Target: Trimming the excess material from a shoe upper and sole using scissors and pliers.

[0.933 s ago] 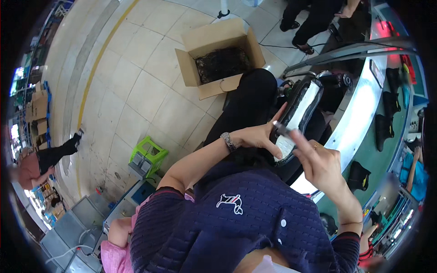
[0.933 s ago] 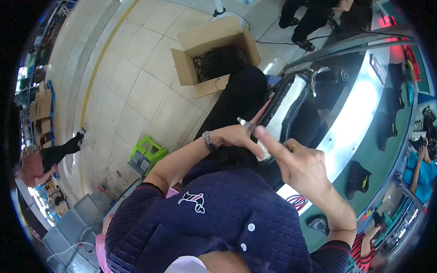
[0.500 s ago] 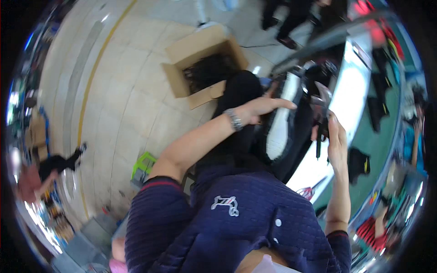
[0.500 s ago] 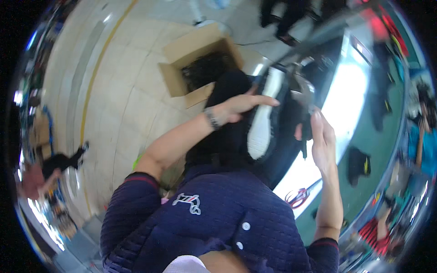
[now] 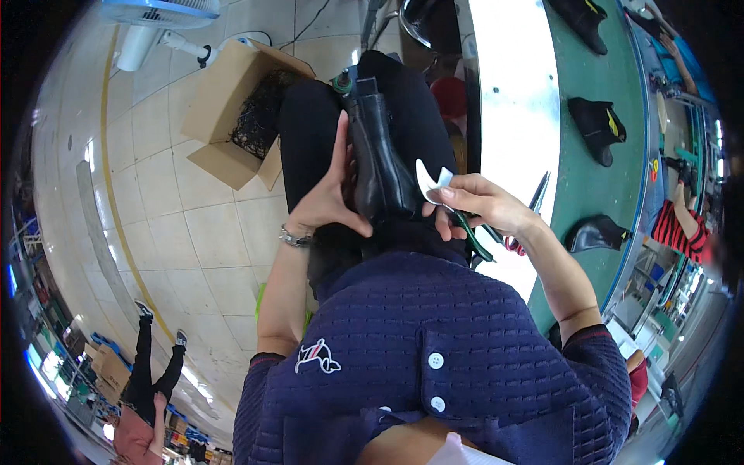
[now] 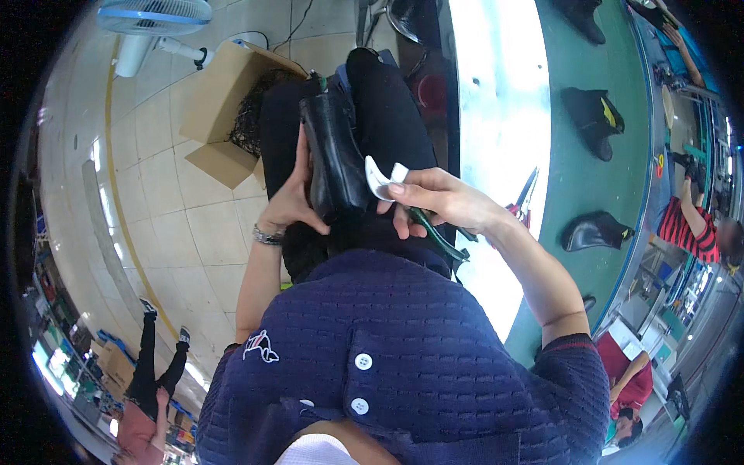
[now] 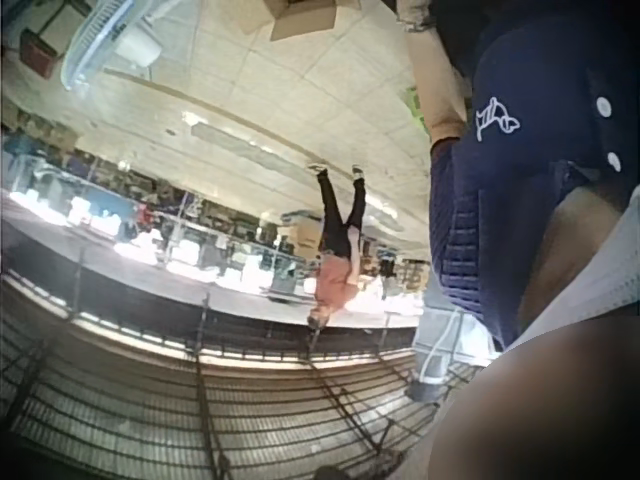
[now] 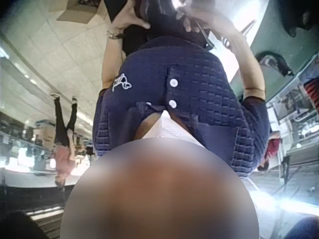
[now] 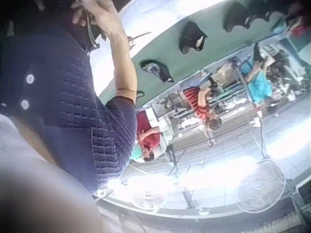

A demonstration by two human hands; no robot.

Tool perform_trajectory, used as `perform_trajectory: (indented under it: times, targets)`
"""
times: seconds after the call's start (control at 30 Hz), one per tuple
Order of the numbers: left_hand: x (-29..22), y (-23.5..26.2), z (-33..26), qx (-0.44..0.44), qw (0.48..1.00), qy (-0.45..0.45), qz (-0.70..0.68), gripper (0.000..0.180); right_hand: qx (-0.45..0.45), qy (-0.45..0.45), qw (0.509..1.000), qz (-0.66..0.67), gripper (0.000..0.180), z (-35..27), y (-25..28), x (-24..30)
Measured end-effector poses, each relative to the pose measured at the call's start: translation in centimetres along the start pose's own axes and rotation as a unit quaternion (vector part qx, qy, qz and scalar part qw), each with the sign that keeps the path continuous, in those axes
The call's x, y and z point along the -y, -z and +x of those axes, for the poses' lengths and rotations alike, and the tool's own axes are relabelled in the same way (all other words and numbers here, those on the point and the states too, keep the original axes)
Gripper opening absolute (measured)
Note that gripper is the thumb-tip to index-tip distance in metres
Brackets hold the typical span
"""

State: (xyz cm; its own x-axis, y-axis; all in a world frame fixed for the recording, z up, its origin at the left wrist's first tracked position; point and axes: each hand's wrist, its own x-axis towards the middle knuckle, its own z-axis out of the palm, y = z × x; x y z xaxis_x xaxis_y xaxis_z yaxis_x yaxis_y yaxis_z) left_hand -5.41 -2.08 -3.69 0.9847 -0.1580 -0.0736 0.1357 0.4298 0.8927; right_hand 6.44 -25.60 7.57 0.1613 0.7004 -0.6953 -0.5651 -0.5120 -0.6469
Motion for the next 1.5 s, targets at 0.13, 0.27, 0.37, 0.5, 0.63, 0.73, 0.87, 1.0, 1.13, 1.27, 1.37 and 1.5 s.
perform_trajectory:
  times: [0.13, 0.27, 0.37, 0.5, 0.63, 0.73, 0.87, 1.0, 1.13, 1.27, 1.37, 1.5]
  targets:
    - [-1.6, -0.5, 0.5, -0.049, 0.992, 0.04, -0.111, 0.115, 0.032, -0.004, 0.999, -0.034, 0.048, 0.4, -0.9, -0.1]
    - [-2.9, -3.9, 2.3, -0.194, 0.978, 0.037, -0.065, 0.063, 0.04, 0.002, 0.994, -0.098, 0.054, 0.4, -1.6, 0.2]
    - [-3.9, -5.3, 2.4, -0.254, 0.962, 0.071, -0.075, 0.05, 0.062, -0.053, 0.981, -0.174, 0.056, -0.3, -2.5, 1.2]
    - [-4.0, -6.5, 2.0, -0.289, 0.955, 0.044, -0.056, 0.046, 0.01, 0.003, 0.94, -0.34, 0.061, -1.3, -3.9, 1.7]
    - [-3.0, -6.0, 2.1, -0.302, 0.952, 0.035, -0.028, 0.044, -0.067, 0.017, 0.855, -0.513, 0.058, -1.4, -5.2, 3.3]
    - [-2.9, -5.7, 2.4, -0.304, 0.951, 0.026, -0.054, 0.05, -0.047, -0.003, 0.866, -0.498, 0.055, -0.9, -4.6, 4.0]
    - [0.4, -1.5, 3.6, -0.168, 0.949, 0.118, -0.24, 0.083, -0.04, 0.049, 0.925, -0.374, 0.054, -1.1, -3.5, 1.9]
    - [2.6, -0.3, 4.5, -0.062, 0.944, 0.196, -0.257, 0.089, -0.208, -0.04, 0.953, -0.216, 0.05, -2.0, -0.1, -1.4]
    - [0.4, -1.9, 6.3, -0.138, 0.942, 0.242, -0.187, 0.093, -0.461, -0.044, 0.745, -0.48, 0.031, -1.8, 6.7, -7.5]
    - [-2.1, -3.4, 8.3, -0.08, 0.977, 0.18, -0.082, 0.075, -0.545, -0.074, 0.656, -0.517, 0.046, -2.8, 10.6, -11.5]
    - [-6.6, -6.8, 9.9, -0.029, 0.986, 0.154, -0.056, 0.082, -0.524, 0.031, 0.653, -0.546, 0.076, -2.6, 10.2, -10.4]
    - [-6.0, -6.7, 12.3, 0.169, 0.937, 0.036, -0.304, 0.091, -0.276, 0.331, 0.804, -0.41, 0.099, -2.1, 5.7, -3.4]
